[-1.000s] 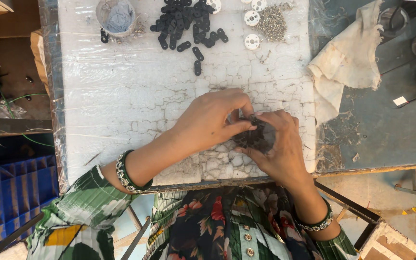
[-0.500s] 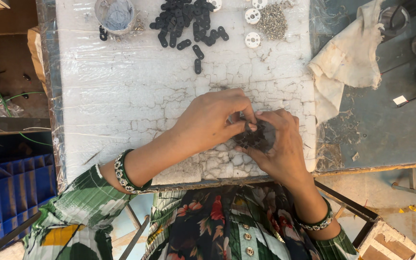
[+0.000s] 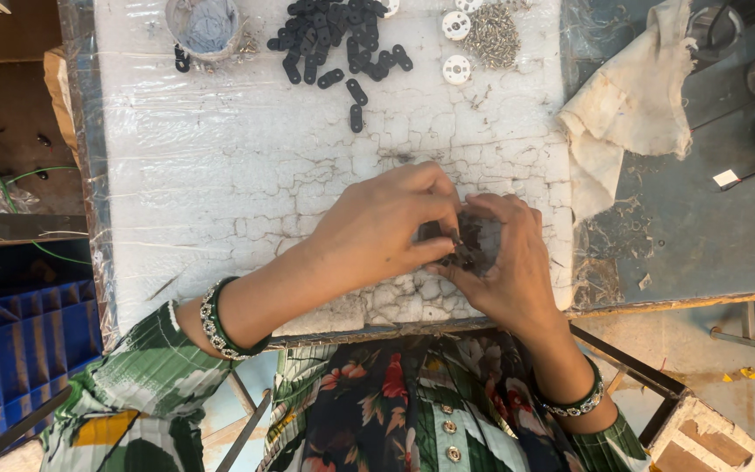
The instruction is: The person assembles a small electrical device by hand, inserting a white plastic component into a black cylindrical housing. They then use a green power drill to secure the assembly with screws. Finally, they attach a black gear-like component to the device and continue to tighten it with the drill.
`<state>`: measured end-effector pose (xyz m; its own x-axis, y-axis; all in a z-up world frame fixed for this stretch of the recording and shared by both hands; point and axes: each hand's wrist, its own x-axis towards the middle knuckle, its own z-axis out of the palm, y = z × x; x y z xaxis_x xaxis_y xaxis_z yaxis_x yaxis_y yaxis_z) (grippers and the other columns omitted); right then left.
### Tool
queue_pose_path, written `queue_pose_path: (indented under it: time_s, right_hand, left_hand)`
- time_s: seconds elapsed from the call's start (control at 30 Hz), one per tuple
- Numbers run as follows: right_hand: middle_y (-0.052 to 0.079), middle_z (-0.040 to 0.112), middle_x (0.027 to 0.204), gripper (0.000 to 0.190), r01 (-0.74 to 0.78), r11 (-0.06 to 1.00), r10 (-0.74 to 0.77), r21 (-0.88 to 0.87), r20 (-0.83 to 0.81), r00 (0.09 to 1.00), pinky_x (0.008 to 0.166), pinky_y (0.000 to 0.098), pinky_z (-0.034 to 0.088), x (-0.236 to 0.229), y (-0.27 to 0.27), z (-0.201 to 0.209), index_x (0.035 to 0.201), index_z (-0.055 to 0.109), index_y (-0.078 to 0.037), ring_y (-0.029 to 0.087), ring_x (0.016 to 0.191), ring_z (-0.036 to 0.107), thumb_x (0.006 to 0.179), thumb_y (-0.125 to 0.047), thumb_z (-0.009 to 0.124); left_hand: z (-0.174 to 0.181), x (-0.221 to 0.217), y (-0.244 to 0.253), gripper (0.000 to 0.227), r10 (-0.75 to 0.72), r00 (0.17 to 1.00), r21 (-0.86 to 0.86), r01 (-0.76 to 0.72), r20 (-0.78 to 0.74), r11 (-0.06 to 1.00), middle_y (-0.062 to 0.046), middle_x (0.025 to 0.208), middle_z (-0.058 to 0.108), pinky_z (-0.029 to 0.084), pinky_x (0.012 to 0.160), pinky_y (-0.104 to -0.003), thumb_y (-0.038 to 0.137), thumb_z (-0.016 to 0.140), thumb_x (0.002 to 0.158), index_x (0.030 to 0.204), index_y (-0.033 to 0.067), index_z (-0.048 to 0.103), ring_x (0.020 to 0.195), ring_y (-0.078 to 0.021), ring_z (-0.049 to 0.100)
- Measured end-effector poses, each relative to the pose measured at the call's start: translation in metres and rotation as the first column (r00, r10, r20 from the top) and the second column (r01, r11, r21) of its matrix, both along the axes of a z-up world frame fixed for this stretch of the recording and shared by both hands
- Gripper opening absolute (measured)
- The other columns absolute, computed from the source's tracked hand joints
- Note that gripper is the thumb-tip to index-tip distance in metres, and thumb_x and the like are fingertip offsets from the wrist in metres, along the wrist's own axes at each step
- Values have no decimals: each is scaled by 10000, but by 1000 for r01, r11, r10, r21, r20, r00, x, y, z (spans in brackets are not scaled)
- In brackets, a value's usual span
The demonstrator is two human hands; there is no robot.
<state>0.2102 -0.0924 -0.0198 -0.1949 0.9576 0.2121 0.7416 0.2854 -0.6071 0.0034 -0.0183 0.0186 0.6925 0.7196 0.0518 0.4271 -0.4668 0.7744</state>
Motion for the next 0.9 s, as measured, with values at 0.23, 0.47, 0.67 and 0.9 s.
queue_pose_path:
  time_s: [0.23,0.47,0.67,0.9]
  right_hand:
    - [193,600,1253,945,15,1000,-15,-16,-3,1000,1021,499,459,0,-1,-1,1363,455,-39,402,1211,536,622,-283,988]
    - [197,579,1264,1001,-18,998,19,54,-14,1000,1013,492,461,6,-3,-11,1388,365,-35,394,1205,554,653,-304,989]
    - [144,598,1199,879,-33,999,33,21,3,999,993,485,447,4,-2,-3,1342,465,-101,345,1137,569,657,-286,983]
    - [149,581,1226,824,-29,1000,29,-2,-10,1000,980,456,446,-3,2,12,1322,540,-102,355,1130,535,639,-287,962]
  left_hand:
    - [-6,1,-1,174,12,1000,58,-13,25,998,10,1080,625,539,795,-383,281,769,865,913,126,710,1016,-227,639]
    - [-6,9,10,423,58,996,-248,-74,-71,966,15,1035,706,588,692,-336,371,760,837,1145,148,573,765,-158,721]
    - [-16,4,22,380,169,979,-435,-101,118,895,-20,956,797,556,642,-295,301,773,887,1154,115,577,816,-128,760]
    - [-22,7,26,321,222,963,-434,-136,153,891,-65,934,728,543,584,-308,168,735,864,1120,81,561,732,-135,708]
